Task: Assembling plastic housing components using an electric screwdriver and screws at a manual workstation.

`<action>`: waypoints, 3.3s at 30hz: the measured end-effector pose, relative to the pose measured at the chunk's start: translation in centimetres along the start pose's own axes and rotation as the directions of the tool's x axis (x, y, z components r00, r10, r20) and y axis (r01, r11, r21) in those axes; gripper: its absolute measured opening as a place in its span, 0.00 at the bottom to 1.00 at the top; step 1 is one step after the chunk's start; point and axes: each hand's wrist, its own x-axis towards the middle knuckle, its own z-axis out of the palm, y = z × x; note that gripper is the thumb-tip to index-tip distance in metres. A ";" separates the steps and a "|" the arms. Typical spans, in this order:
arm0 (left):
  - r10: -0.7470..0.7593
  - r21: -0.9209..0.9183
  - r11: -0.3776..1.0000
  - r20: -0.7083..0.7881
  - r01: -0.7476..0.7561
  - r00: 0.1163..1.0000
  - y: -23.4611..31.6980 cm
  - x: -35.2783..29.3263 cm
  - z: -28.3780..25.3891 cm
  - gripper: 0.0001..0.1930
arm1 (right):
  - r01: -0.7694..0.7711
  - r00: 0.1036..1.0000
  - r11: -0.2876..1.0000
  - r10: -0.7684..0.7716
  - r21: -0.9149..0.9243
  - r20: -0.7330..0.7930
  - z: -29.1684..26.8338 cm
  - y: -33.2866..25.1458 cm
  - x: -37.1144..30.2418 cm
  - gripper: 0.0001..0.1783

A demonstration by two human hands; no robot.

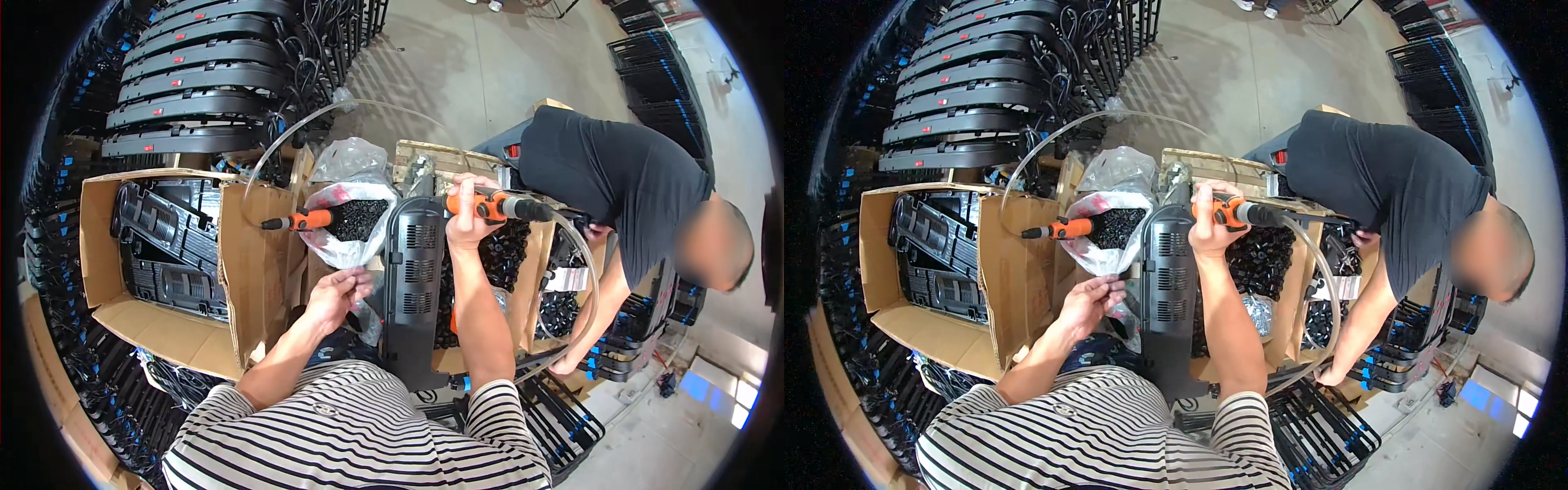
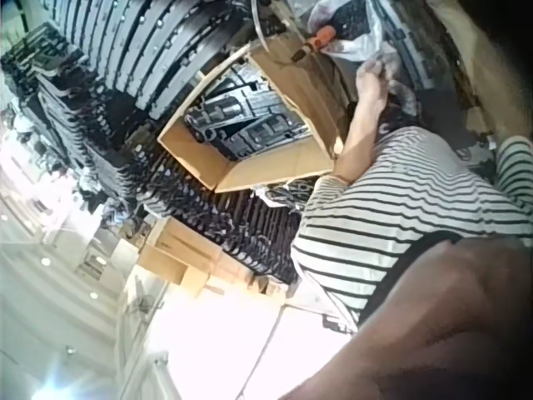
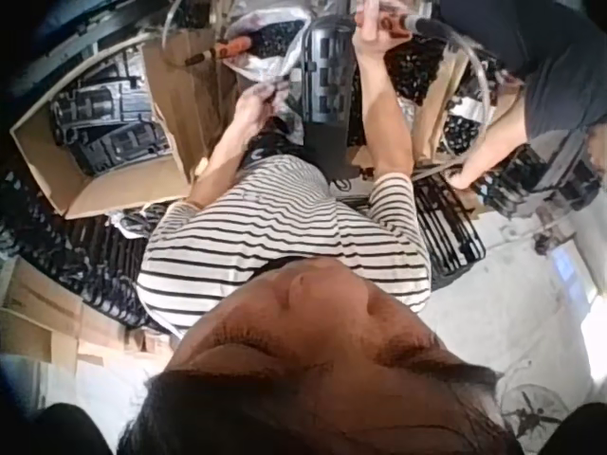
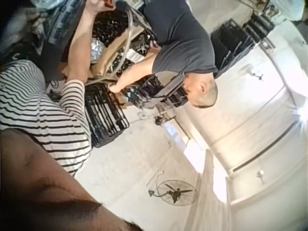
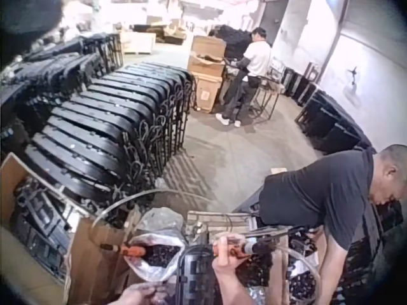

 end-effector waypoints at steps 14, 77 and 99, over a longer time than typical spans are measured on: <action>-0.024 -0.002 1.000 0.286 0.025 0.958 -0.4 0.9 -1.0 0.11 | -0.070 0.995 0.997 0.069 0.019 0.073 -0.3 1.8 -0.1 0.09; 0.002 -0.051 0.999 0.195 0.008 0.981 0.0 3.0 -1.3 0.14 | -0.186 0.971 0.975 0.164 0.120 0.171 1.6 -1.2 -9.1 0.10; -0.132 0.391 0.910 -0.041 0.137 0.990 -10.3 6.1 -15.8 0.12 | -0.279 0.954 0.958 0.270 0.061 0.128 -2.6 -10.6 -12.4 0.09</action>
